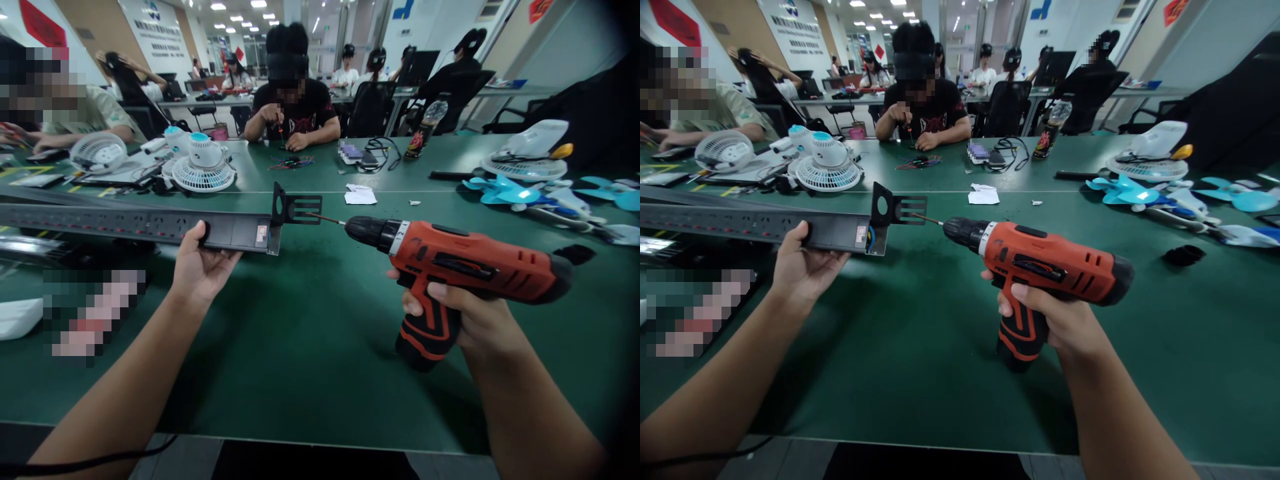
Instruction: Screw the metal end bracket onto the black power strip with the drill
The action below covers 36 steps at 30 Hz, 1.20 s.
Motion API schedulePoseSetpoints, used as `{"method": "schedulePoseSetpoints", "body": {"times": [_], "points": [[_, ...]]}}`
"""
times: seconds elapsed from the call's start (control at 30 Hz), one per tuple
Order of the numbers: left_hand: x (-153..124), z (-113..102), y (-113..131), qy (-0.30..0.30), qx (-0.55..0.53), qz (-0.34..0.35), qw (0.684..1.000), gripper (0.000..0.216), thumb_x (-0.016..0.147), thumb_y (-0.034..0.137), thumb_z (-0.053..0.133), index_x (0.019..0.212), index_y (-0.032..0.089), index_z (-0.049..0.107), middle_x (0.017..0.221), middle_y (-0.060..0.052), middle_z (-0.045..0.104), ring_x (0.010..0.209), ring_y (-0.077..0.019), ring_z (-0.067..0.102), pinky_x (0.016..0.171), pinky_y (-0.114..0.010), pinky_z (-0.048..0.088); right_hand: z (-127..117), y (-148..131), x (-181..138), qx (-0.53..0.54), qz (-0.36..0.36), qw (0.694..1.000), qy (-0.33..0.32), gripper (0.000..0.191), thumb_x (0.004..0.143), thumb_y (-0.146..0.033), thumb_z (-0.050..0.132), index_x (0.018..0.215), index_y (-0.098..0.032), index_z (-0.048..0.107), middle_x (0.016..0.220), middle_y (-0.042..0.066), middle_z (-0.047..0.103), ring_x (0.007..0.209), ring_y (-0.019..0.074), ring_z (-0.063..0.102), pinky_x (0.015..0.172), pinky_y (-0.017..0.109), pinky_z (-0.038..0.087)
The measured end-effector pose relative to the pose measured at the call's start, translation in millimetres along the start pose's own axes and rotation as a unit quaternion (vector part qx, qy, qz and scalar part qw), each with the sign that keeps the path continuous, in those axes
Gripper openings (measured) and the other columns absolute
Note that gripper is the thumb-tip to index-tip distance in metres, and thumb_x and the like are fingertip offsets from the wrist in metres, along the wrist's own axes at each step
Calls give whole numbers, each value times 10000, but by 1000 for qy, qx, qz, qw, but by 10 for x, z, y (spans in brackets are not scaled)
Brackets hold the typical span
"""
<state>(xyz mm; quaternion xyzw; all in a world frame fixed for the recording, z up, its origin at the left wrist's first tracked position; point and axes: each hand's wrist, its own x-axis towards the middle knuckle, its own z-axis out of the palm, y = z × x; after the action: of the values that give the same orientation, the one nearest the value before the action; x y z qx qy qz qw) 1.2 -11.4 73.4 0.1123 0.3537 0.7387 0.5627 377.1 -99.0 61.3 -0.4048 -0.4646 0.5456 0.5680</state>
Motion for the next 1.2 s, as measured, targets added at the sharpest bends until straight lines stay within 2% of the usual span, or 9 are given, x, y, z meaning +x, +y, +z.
{"method": "schedulePoseSetpoints", "body": {"times": [0.17, 0.4, 0.57, 0.7, 0.77, 0.87, 0.97, 1.07, 1.2], "points": [[73, -105, -7, -12, -8, -2, 1000, 248, 951, 201, 733, 1196, 173, 710, 995, -79, 862, 1000, -239, 819, 1105, -416, 668, 17, 20, 9, 9, -20, 1000, -7, 396, 790, -410, 1045, 1137, -313, 881, 1029, 83, 883, 553, 170, 705, 468, 314, 628], [149, -195, -11, -27, 20, 14, 999, 254, 931, 255, 773, 1181, 253, 727, 1080, -67, 862, 1071, -261, 834, 1028, -384, 692, 3, 37, 15, 16, -27, 999, -12, 382, 809, -402, 1042, 1148, -313, 890, 1037, 88, 895, 567, 157, 717, 488, 286, 625], [175, -226, 3, -49, 18, 13, 999, 262, 919, 238, 778, 1176, 216, 735, 1062, -77, 867, 1046, -248, 827, 1022, -373, 695, -22, 37, 10, 0, -23, 999, -26, 372, 839, -396, 1012, 1178, -332, 871, 1041, 90, 893, 567, 179, 707, 470, 313, 604], [175, -229, -16, -41, 9, 16, 999, 249, 945, 278, 726, 1163, 163, 758, 999, -87, 870, 989, -242, 827, 988, -363, 705, -29, 36, 14, -6, -27, 999, -25, 406, 832, -396, 1003, 1203, -350, 844, 1050, 83, 882, 554, 198, 683, 464, 363, 601], [164, -235, -25, -48, 9, 14, 999, 245, 957, 279, 739, 1174, 168, 764, 1023, -89, 879, 1010, -243, 829, 1020, -371, 696, -30, 38, 16, -4, -31, 999, -21, 420, 822, -409, 1012, 1200, -347, 839, 1031, 80, 879, 540, 195, 674, 454, 358, 584], [132, -247, -32, -65, 13, 16, 998, 252, 1065, 365, 684, 1216, 182, 770, 1089, -95, 883, 1068, -238, 834, 1032, -362, 690, -34, 49, 15, -12, -29, 999, -28, 414, 849, -407, 993, 1224, -336, 832, 1073, 94, 877, 560, 197, 684, 479, 373, 604], [92, -245, -45, -91, 10, 16, 996, 382, 1138, 527, 622, 1284, 204, 766, 1141, -114, 882, 1141, -257, 834, 1032, -382, 696, -26, 59, 11, -14, -31, 999, -36, 414, 865, -398, 982, 1246, -339, 832, 1098, 96, 877, 573, 195, 693, 508, 385, 632], [69, -236, -67, -103, -1, 20, 995, 456, 1185, 576, 510, 1317, 221, 764, 1156, -123, 881, 1188, -249, 835, 1040, -356, 692, -3, 55, 10, -4, -35, 999, -37, 401, 843, -420, 1006, 1207, -340, 857, 1069, 83, 882, 557, 184, 690, 499, 367, 630], [87, -263, -92, -102, -18, 8, 995, 457, 1114, 620, 662, 1346, 240, 766, 1186, -119, 889, 1248, -291, 827, 1039, -417, 704, 9, 48, 13, 3, -30, 998, -50, 391, 855, -408, 1007, 1214, -340, 868, 1088, 82, 894, 571, 182, 705, 521, 363, 640]]}}
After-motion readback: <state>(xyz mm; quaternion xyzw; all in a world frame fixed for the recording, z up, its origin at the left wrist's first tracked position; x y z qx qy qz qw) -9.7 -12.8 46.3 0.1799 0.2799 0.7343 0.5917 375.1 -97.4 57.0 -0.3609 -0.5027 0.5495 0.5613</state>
